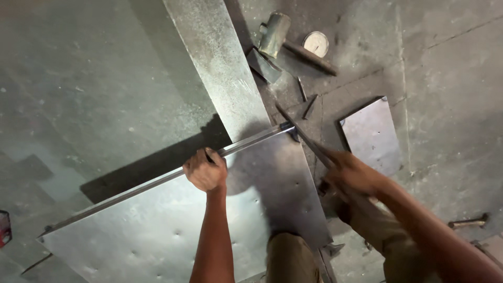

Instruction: The person assembles a metal box by aligning sheet metal panels and striking the edges with a hammer.

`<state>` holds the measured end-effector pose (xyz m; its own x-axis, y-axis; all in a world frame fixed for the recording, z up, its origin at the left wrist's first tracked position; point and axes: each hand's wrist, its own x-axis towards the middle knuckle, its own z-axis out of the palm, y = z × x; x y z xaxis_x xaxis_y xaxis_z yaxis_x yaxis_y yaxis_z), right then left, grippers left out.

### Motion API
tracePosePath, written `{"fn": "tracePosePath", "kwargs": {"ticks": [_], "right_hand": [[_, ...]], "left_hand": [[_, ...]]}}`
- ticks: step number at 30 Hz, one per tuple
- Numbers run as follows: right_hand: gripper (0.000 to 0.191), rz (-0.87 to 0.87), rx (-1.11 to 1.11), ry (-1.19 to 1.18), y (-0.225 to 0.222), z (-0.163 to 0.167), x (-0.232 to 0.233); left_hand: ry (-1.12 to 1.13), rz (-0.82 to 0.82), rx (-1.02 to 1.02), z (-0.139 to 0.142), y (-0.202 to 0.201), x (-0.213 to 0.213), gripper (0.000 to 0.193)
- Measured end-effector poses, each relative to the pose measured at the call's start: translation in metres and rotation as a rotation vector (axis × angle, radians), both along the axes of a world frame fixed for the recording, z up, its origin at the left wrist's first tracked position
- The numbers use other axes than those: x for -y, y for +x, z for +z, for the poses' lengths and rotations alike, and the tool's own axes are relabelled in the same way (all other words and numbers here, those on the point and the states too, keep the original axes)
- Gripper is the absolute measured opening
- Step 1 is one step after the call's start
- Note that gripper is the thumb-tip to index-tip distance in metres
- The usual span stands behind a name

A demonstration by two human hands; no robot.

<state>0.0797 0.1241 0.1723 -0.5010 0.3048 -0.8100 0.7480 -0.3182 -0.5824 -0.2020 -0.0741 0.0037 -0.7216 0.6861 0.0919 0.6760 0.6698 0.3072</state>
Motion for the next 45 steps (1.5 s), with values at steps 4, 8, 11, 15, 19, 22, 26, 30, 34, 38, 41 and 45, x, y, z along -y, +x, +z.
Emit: {"fn": "tracePosePath", "kwargs": {"ticks": [4, 8, 11, 15, 19, 22, 26, 30, 34, 38, 41, 45], "right_hand": [[0.084, -0.269, 0.224, -0.184, -0.038, -0.048, 0.006], [0.092, -0.154, -0.012, 0.058, -0.003, 0.036, 0.057], [0.097, -0.141, -0.121, 0.139, 0.005, 0.066, 0.091], [0.098, -0.192, 0.361, 0.093, -0.04, -0.044, 0.079], [0.086, -0.413, 0.156, 0.096, -0.057, -0.109, 0.013], [0.087, -0.098, 0.362, 0.02, -0.039, -0.03, -0.036], [0.081, 0.424, 0.791, 0.037, -0.057, 0.093, -0.06], [0.082, 0.63, 0.978, -0.12, -0.115, 0.124, -0.052], [0.074, 0.635, 1.007, -0.113, -0.136, 0.128, -0.053], [0.091, 0.772, 0.939, -0.124, -0.146, 0.098, -0.05], [0.083, 0.799, 0.87, -0.017, -0.154, 0.032, -0.039], [0.063, 0.621, 0.8, -0.006, -0.162, -0.037, -0.027]], "left_hand": [[-0.065, 0.015, 0.031, 0.004, -0.002, -0.001, 0.03], [0.057, -0.038, -0.051, 0.013, -0.002, -0.006, 0.026], [0.062, -0.022, -0.044, 0.015, -0.003, -0.006, 0.026], [0.02, 0.014, 0.01, 0.009, -0.007, 0.002, 0.03], [-0.025, 0.011, 0.048, 0.008, -0.009, 0.009, 0.029], [0.083, -0.006, 0.11, 0.016, -0.014, 0.017, 0.026], [0.187, -0.072, -0.066, 0.028, -0.041, 0.049, 0.028], [0.144, 0.055, -0.077, 0.026, -0.085, 0.094, 0.028], [0.035, 0.073, 0.012, 0.014, -0.102, 0.109, 0.032], [0.107, 0.086, 0.032, 0.009, -0.1, 0.103, 0.031], [0.082, 0.11, -0.004, 0.014, -0.101, 0.101, 0.03], [0.13, 0.125, -0.01, 0.019, -0.108, 0.102, 0.029]]}}
